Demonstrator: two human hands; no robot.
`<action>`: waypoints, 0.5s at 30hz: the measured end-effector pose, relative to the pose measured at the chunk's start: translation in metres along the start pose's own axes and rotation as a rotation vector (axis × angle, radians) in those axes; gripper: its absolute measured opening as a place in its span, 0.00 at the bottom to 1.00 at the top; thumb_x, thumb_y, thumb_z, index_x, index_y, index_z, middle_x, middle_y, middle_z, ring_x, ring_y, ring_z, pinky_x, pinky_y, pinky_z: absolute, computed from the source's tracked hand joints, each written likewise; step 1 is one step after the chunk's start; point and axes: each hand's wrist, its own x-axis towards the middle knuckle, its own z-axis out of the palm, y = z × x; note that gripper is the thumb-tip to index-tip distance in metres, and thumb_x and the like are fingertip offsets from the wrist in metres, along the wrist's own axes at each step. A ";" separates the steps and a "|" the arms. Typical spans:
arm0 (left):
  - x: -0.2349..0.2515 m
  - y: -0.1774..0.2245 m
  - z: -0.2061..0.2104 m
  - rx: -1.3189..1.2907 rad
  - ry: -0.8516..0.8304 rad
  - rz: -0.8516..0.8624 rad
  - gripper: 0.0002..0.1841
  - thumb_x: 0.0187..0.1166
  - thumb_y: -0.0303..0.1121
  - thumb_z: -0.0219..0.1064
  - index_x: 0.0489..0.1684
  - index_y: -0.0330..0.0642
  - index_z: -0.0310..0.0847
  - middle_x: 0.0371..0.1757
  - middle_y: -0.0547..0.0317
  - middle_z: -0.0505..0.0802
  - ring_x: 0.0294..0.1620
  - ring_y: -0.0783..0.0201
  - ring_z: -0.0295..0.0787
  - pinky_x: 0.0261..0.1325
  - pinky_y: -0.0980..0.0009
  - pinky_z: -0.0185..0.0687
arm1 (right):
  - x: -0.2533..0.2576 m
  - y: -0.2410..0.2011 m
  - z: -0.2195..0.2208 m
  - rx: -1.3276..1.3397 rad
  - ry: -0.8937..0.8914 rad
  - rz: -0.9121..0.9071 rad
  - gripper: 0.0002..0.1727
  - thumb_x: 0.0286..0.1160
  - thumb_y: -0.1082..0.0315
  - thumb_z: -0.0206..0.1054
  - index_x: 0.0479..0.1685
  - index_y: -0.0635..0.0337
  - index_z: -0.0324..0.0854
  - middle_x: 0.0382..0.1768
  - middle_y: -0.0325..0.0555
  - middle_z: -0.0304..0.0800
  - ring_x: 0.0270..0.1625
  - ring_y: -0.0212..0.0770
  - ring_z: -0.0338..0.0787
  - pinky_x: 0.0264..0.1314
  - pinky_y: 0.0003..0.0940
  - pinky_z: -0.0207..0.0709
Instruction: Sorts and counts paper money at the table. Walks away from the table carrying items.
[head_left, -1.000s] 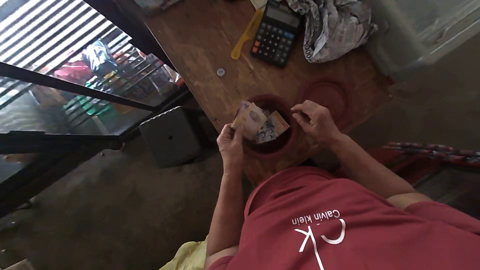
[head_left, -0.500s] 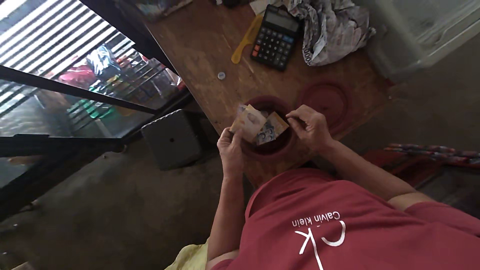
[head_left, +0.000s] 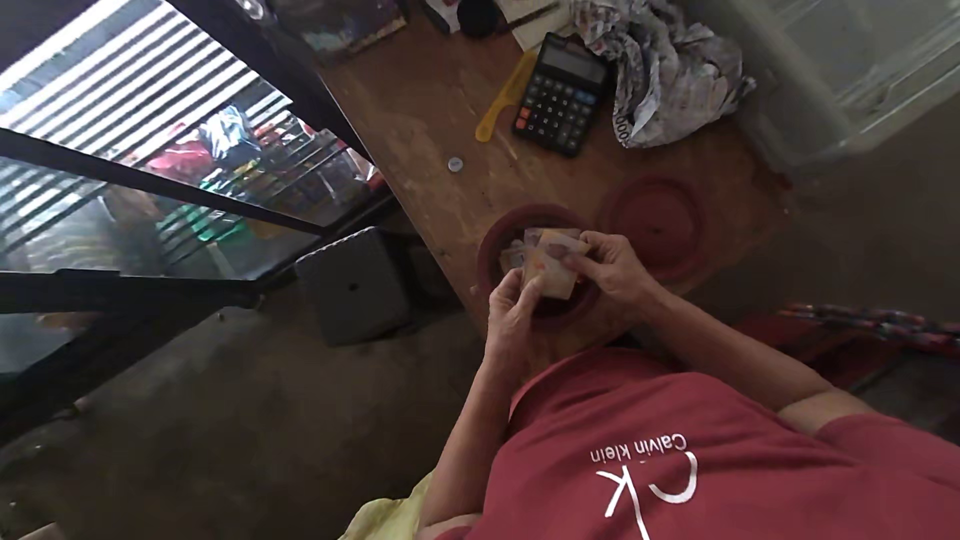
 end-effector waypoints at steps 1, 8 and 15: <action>0.001 0.001 -0.002 0.018 -0.018 0.003 0.09 0.89 0.31 0.57 0.55 0.40 0.82 0.40 0.64 0.92 0.41 0.73 0.90 0.50 0.71 0.88 | 0.001 0.000 -0.004 -0.052 -0.041 -0.016 0.02 0.78 0.75 0.69 0.39 0.65 0.81 0.27 0.35 0.86 0.28 0.19 0.83 0.34 0.15 0.79; 0.006 -0.001 -0.002 0.070 0.037 0.037 0.10 0.89 0.28 0.56 0.49 0.37 0.85 0.38 0.63 0.92 0.40 0.72 0.90 0.49 0.70 0.89 | 0.005 -0.008 -0.004 -0.122 -0.096 -0.032 0.04 0.79 0.74 0.68 0.45 0.66 0.85 0.34 0.40 0.90 0.34 0.23 0.87 0.40 0.19 0.84; 0.007 -0.007 0.002 -0.121 0.165 0.001 0.12 0.91 0.29 0.53 0.56 0.38 0.84 0.45 0.59 0.94 0.46 0.65 0.93 0.56 0.61 0.92 | 0.003 -0.001 0.000 -0.099 -0.038 -0.051 0.04 0.77 0.76 0.69 0.36 0.64 0.79 0.27 0.37 0.83 0.28 0.22 0.82 0.34 0.17 0.80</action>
